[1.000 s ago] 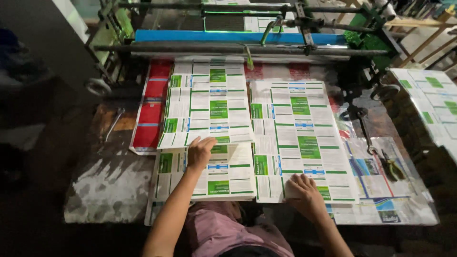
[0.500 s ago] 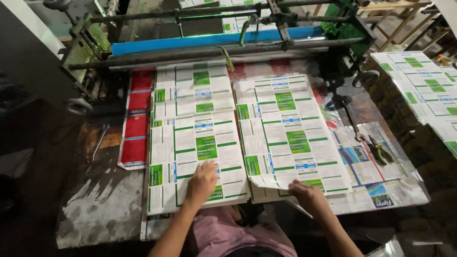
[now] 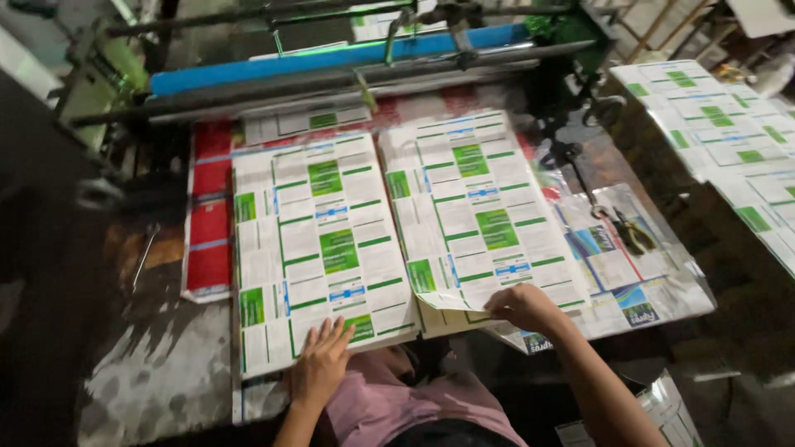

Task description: The person picks up stacks of printed paper sheets from a pile and places them onto a table surface. They repeatedly align and smooth the sheets with their hands to organize them into neat stacks.

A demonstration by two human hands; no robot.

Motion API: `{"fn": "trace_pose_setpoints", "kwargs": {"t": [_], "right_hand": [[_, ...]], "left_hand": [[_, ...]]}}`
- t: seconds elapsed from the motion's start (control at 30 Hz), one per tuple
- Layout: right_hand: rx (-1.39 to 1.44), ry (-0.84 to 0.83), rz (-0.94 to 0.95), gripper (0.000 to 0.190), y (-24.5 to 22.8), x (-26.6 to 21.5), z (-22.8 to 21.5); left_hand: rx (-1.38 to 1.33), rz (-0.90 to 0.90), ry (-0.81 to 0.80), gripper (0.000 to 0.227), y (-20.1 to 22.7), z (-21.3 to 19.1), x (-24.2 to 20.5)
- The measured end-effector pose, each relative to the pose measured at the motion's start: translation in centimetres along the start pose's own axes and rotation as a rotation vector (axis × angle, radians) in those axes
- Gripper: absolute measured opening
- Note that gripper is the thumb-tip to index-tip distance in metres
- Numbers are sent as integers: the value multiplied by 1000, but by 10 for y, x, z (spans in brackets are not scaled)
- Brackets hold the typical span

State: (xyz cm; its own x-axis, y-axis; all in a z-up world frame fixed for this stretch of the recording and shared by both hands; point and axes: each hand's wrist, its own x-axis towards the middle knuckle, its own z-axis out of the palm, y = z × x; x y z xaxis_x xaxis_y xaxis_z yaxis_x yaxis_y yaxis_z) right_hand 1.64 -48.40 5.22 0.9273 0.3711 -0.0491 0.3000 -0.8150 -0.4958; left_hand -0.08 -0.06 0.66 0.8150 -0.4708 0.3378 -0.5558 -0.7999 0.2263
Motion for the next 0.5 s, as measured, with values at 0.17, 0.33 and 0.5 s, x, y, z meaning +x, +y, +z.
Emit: {"fn": "trace_pose_setpoints", "kwargs": {"t": [0.17, 0.33, 0.5], "right_hand": [[-58, 115, 96, 9, 16, -1, 15], [-248, 621, -209, 16, -67, -23, -41], [-357, 729, -240, 10, -97, -34, -32]], "left_hand": [[-119, -56, -61, 54, -13, 10, -3], [-161, -99, -130, 46, -14, 15, -4], [-82, -51, 45, 29, -7, 10, -1]]}}
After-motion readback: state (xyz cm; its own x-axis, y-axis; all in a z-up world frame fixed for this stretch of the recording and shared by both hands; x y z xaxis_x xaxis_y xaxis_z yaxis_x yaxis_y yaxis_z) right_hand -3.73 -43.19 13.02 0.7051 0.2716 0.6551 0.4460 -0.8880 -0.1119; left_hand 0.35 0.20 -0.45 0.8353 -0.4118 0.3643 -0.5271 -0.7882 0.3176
